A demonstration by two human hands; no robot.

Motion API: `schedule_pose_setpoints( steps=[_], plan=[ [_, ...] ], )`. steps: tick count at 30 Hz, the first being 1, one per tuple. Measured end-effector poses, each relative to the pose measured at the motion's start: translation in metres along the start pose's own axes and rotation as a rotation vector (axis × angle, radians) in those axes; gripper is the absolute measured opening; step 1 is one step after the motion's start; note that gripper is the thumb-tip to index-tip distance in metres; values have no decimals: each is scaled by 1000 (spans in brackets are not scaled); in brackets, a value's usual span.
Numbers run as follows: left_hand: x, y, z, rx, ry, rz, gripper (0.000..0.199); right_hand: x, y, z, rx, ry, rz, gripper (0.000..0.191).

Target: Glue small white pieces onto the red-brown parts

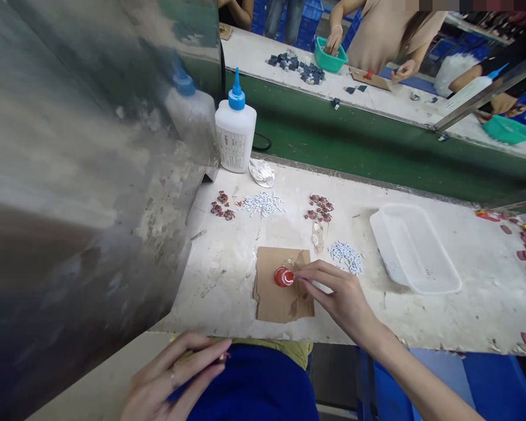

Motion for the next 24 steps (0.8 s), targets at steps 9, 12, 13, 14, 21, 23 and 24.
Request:
schedule_pose_setpoints(
  steps=[9, 12, 13, 14, 21, 23, 24],
  plan=[
    [34, -31, 14, -137, 63, 134, 18, 1, 0, -6, 45, 12, 23, 19],
    [41, -40, 21, -174, 131, 152, 21, 2, 6, -20, 152, -47, 101, 20],
    [42, -44, 23, -189, 149, 155, 21, 1, 7, -26, 200, -83, 127, 19],
    [43, -46, 26, -205, 159, 158, 22, 1, 8, -33, 253, -123, 147, 19],
    [47, -55, 36, -289, 112, 139, 22, -6, 3, -72, 487, -210, 181, 21],
    [48, -57, 36, -302, 108, 127, 23, -7, 1, -73, 504, -219, 186, 20],
    [48, -57, 36, -307, 105, 126, 23, -7, 0, -73, 510, -222, 188, 20]
  ],
)
Point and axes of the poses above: each hand's wrist, its own x-axis towards the middle knuckle, its own y-axis out of the back of the hand, z = x × y, the point moved 4 cm from there along x, towards the middle knuckle, and after that the axes turned 15 degrees about z, right-handed, at the moved point
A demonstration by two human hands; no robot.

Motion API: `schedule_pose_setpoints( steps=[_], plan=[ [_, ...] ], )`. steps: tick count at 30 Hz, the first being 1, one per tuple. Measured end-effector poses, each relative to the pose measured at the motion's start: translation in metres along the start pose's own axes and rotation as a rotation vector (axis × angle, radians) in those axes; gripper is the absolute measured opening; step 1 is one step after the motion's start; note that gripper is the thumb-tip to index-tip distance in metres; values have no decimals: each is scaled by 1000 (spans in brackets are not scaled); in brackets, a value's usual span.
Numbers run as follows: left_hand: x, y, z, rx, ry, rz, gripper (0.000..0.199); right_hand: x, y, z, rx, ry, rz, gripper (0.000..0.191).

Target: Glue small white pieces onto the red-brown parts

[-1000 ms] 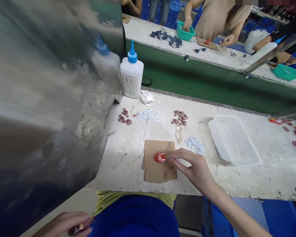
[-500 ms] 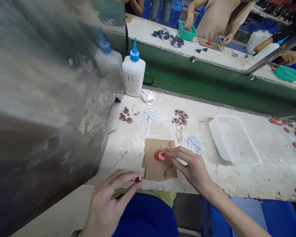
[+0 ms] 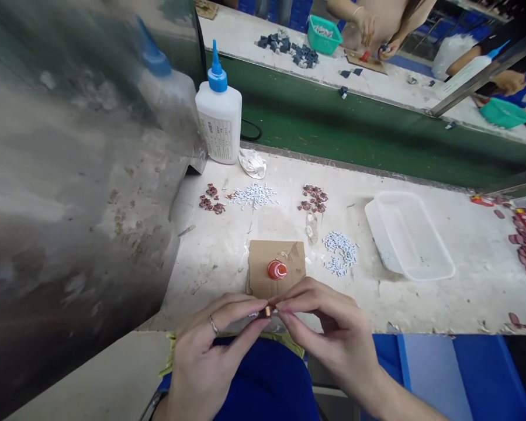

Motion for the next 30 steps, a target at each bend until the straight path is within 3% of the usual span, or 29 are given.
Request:
schedule_pose_setpoints(
  steps=[4, 10, 14, 18, 23, 26, 30],
  plan=[
    [0, 1, 1, -7, -15, 9, 22, 0, -1, 1, -21, 45, -6, 19],
    [4, 2, 5, 19, -82, 54, 21, -5, 0, -17, -266, 371, -92, 23],
    [8, -3, 8, -42, -103, 32, 26, 0, 5, -26, -320, 444, -155, 26],
    [10, -4, 8, -78, -30, 12, 25, 7, 10, -22, -219, 356, -193, 30],
    [9, 1, 12, -46, 6, 21, 29, 6, 12, -6, -11, -37, -174, 50],
    [9, 2, 11, 5, 28, 49, 32, 7, 6, -5, 55, -181, -189, 36],
    [2, 7, 5, 115, 34, 67, 29, 16, -4, -9, 13, -200, -221, 13]
  ],
)
Point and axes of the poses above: each hand's wrist, its own x-axis towards the middle knuckle, its own y-axis out of the back of the hand, z = x × y, the point moved 4 cm from there along x, towards the middle knuckle, and after that the axes turned 15 degrees about z, right-handed, at the moved point
